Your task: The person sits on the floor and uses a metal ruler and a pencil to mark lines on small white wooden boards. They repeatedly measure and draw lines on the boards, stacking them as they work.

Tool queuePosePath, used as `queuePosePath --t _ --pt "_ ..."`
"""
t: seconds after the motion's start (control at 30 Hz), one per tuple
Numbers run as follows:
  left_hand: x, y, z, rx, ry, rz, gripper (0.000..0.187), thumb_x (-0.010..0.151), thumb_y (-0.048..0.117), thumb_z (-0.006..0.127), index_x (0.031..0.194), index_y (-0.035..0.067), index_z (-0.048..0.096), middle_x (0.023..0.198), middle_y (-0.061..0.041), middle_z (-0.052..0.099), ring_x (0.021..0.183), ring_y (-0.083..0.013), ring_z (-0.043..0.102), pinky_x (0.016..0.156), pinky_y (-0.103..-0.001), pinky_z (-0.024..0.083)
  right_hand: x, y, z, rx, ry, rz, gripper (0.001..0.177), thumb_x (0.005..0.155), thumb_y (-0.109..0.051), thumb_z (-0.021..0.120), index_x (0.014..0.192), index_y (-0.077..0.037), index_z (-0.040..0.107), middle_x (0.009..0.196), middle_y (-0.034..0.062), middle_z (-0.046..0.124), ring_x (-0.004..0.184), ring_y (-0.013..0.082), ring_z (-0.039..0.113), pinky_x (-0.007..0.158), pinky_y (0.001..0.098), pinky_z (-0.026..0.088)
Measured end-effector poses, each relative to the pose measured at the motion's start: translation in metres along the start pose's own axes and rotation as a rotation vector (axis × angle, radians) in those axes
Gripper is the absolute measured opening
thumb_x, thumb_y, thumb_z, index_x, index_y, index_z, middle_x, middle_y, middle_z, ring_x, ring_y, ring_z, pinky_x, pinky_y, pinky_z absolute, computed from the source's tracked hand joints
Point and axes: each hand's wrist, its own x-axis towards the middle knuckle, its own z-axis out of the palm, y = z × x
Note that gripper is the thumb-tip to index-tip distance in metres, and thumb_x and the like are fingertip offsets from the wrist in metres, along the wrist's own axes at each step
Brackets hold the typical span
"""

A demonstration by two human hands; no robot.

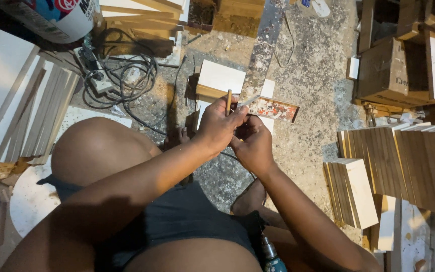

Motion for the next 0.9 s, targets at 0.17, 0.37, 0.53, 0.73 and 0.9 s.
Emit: queuePosePath --t 0.17,0.37,0.53,0.73,0.9 --pt "0.011 0.002 -0.007 -0.059 -0.004 0.003 0.028 0.108 0.021 0.08 0.124 0.0 0.071 0.083 -0.005 0.064 0.077 -0.0084 0.065 0.052 -0.027 0.062 -0.013 -0.023 -0.023 -0.212 -0.21 0.051 0.047 0.093 0.003 0.092 0.131 0.001 0.063 0.095 0.0169 0.079 0.088 0.0287 0.08 0.084 0.0442 0.067" --pt "0.021 0.021 -0.041 0.17 0.052 0.062 0.022 0.112 0.02 0.076 0.126 0.004 0.074 0.089 -0.007 0.067 0.075 -0.0107 0.062 0.061 -0.026 0.06 -0.02 -0.006 -0.09 -0.571 -0.376 -0.066 0.028 0.088 0.01 0.086 0.11 -0.005 0.078 0.088 0.0172 0.08 0.082 0.0415 0.084 0.078 0.0489 0.066" --pt "0.008 -0.025 -0.058 0.242 0.195 -0.019 0.034 0.109 0.017 0.078 0.134 -0.003 0.071 0.093 -0.007 0.063 0.075 -0.0136 0.068 0.065 -0.026 0.058 0.005 0.0 -0.126 -0.497 -0.201 -0.302 0.014 0.095 0.002 0.089 0.094 -0.009 0.079 0.096 0.0106 0.083 0.091 0.0344 0.082 0.089 0.0426 0.061" --pt "0.001 -0.141 -0.094 0.203 0.323 -0.2 0.041 0.108 0.018 0.077 0.141 -0.006 0.068 0.094 -0.01 0.066 0.074 -0.0182 0.072 0.068 -0.029 0.056 0.037 0.074 -0.106 -0.376 0.019 -0.307 0.012 0.121 -0.001 0.061 0.12 0.003 0.072 0.077 0.0142 0.073 0.064 0.0248 0.073 0.064 0.0373 0.061" --pt "0.003 -0.178 -0.141 0.354 0.273 -0.358 0.025 0.11 0.015 0.075 0.131 0.0 0.074 0.085 -0.006 0.071 0.065 -0.0142 0.07 0.066 -0.024 0.05 0.025 0.158 -0.067 -0.594 -0.22 -0.317 0.031 0.107 -0.016 0.076 0.136 -0.012 0.07 0.11 0.0221 0.079 0.103 0.0512 0.075 0.094 0.06 0.06"
